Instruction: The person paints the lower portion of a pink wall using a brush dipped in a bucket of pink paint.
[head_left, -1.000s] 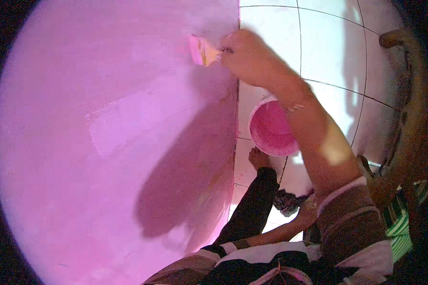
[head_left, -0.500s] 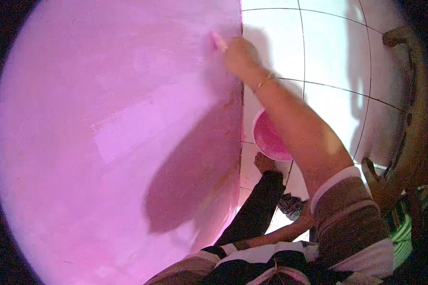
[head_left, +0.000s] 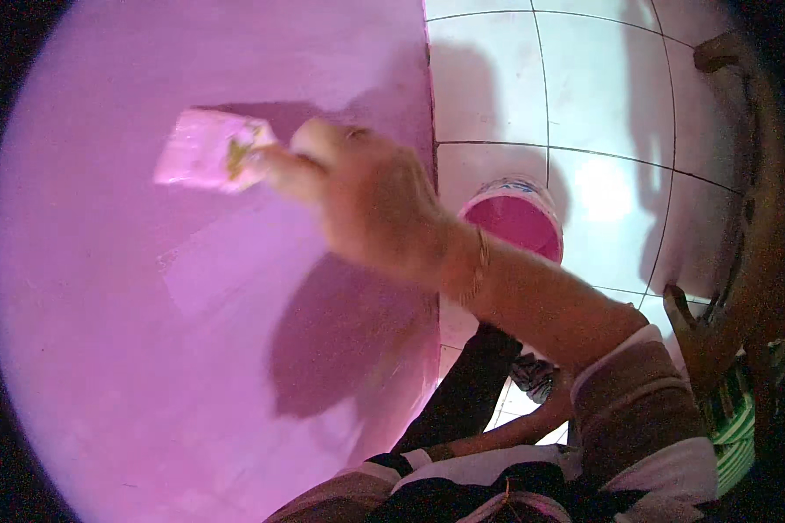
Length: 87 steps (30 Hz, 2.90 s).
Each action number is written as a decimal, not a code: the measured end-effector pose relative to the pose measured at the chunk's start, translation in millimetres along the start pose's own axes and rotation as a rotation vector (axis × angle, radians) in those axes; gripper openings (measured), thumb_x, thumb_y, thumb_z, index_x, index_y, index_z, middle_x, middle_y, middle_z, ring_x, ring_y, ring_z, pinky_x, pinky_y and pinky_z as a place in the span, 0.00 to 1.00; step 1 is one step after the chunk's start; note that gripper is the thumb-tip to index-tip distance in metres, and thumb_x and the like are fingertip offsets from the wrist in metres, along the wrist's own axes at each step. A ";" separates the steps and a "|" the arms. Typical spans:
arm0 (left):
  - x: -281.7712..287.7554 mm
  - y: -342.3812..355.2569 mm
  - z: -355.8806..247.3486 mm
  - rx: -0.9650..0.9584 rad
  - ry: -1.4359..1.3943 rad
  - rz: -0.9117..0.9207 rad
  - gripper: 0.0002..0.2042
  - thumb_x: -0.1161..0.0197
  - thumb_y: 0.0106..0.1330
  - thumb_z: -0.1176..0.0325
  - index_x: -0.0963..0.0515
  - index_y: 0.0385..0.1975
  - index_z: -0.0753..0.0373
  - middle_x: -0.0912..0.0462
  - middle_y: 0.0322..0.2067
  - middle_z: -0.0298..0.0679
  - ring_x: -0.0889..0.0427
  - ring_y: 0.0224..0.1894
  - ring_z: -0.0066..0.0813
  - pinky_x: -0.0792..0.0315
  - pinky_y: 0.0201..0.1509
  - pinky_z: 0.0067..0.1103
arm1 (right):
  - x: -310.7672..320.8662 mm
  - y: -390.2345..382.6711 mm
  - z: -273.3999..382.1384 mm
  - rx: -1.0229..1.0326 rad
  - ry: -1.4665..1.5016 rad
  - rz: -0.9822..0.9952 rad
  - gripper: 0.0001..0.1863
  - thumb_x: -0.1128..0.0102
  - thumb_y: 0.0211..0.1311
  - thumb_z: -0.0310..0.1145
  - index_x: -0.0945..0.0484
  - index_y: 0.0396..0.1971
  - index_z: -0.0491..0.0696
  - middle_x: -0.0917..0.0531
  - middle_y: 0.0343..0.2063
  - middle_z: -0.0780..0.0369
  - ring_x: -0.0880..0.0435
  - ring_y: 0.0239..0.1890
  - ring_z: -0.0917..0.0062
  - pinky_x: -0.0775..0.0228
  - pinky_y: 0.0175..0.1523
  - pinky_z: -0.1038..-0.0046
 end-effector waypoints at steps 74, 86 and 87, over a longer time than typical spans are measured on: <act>54.2 -21.8 -233.2 0.044 1.103 -0.045 0.21 0.40 0.58 0.60 0.33 0.44 0.70 0.26 0.40 0.54 0.26 0.46 0.50 0.28 0.46 0.40 | 125.6 24.7 -115.3 -0.489 0.259 0.594 0.17 0.48 0.62 0.41 0.21 0.46 0.50 0.33 0.16 0.73 0.37 0.16 0.90 0.45 0.16 0.85; 120.2 -52.0 -249.2 -0.060 1.293 0.008 0.19 0.37 0.52 0.64 0.30 0.38 0.70 0.25 0.35 0.51 0.24 0.40 0.47 0.28 0.43 0.36 | 75.1 -10.8 -193.3 -0.275 -0.241 0.586 0.14 0.46 0.63 0.39 0.18 0.35 0.44 0.28 0.18 0.71 0.37 0.19 0.89 0.42 0.25 0.81; 119.4 -54.6 -254.2 -0.067 1.274 -0.019 0.19 0.37 0.52 0.64 0.30 0.38 0.70 0.25 0.35 0.51 0.24 0.40 0.47 0.28 0.43 0.36 | 78.9 -10.1 -197.4 -0.155 -0.143 0.524 0.13 0.45 0.62 0.38 0.19 0.35 0.44 0.28 0.18 0.72 0.37 0.19 0.89 0.43 0.25 0.82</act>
Point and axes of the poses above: each hand's wrist, its own y-axis towards the middle knuckle, its own x-axis out of the back of the hand, z = x × y, the point moved 1 cm from there along y, towards the middle knuckle
